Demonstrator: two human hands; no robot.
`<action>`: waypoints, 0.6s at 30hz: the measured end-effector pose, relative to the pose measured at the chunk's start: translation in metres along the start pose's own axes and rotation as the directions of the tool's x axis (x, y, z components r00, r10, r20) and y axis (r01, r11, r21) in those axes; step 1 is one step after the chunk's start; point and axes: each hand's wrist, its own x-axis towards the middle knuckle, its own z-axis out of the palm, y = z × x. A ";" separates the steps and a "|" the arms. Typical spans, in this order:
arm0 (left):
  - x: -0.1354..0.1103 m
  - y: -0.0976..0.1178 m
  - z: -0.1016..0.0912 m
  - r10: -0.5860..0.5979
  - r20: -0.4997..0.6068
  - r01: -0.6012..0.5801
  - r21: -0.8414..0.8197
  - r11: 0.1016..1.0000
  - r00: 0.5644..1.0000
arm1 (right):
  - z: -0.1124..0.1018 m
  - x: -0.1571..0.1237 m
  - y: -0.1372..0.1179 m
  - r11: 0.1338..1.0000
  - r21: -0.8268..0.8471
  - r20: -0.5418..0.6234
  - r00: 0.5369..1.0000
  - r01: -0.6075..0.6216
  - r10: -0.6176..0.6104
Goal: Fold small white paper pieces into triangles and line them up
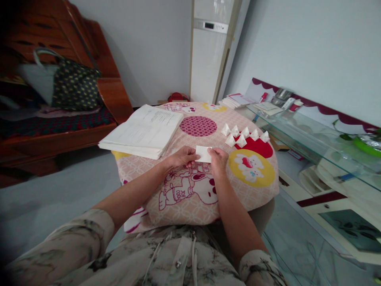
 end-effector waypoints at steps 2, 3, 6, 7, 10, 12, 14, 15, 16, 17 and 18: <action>0.000 -0.001 0.001 0.010 0.001 -0.010 -0.017 1.000 1.000 | 0.000 0.000 0.001 1.000 -0.014 0.010 1.000 -0.005 0.006; 0.000 -0.002 0.001 0.008 0.014 -0.008 -0.030 1.000 1.000 | 0.000 -0.001 0.001 1.000 -0.027 0.012 1.000 -0.004 0.004; 0.003 -0.004 0.001 -0.007 0.065 0.011 -0.075 0.997 0.998 | 0.000 -0.003 0.004 0.995 -0.090 0.030 0.999 0.029 -0.026; 0.004 -0.005 0.002 -0.009 0.074 0.016 -0.087 0.996 0.997 | 0.001 -0.004 0.005 0.993 -0.109 0.043 0.998 0.045 -0.040; 0.006 -0.008 0.004 0.001 0.054 0.006 -0.131 0.991 0.999 | 0.004 -0.007 0.008 0.986 -0.141 0.073 0.994 0.093 -0.084; 0.006 -0.009 0.005 0.003 0.040 0.003 -0.160 0.987 0.999 | 0.005 -0.008 0.009 0.980 -0.159 0.064 0.992 0.119 -0.110; 0.005 -0.010 0.006 -0.002 0.041 0.009 -0.176 0.984 0.999 | 0.006 -0.010 0.009 0.975 -0.181 0.054 0.991 0.130 -0.122; 0.004 -0.010 0.007 -0.007 0.046 0.015 -0.179 0.984 0.999 | 0.006 -0.010 0.009 0.973 -0.189 0.054 0.991 0.129 -0.121; 0.004 -0.010 0.007 -0.013 0.048 0.022 -0.181 0.983 0.999 | 0.007 -0.011 0.008 0.972 -0.195 0.057 0.991 0.128 -0.119; 0.003 -0.010 0.007 -0.020 0.047 0.028 -0.184 0.982 0.999 | 0.007 -0.011 0.008 0.972 -0.198 0.061 0.991 0.127 -0.117; 0.003 -0.009 0.007 -0.027 0.044 0.035 -0.188 0.982 0.999 | 0.008 -0.012 0.009 0.973 -0.195 0.062 0.991 0.126 -0.116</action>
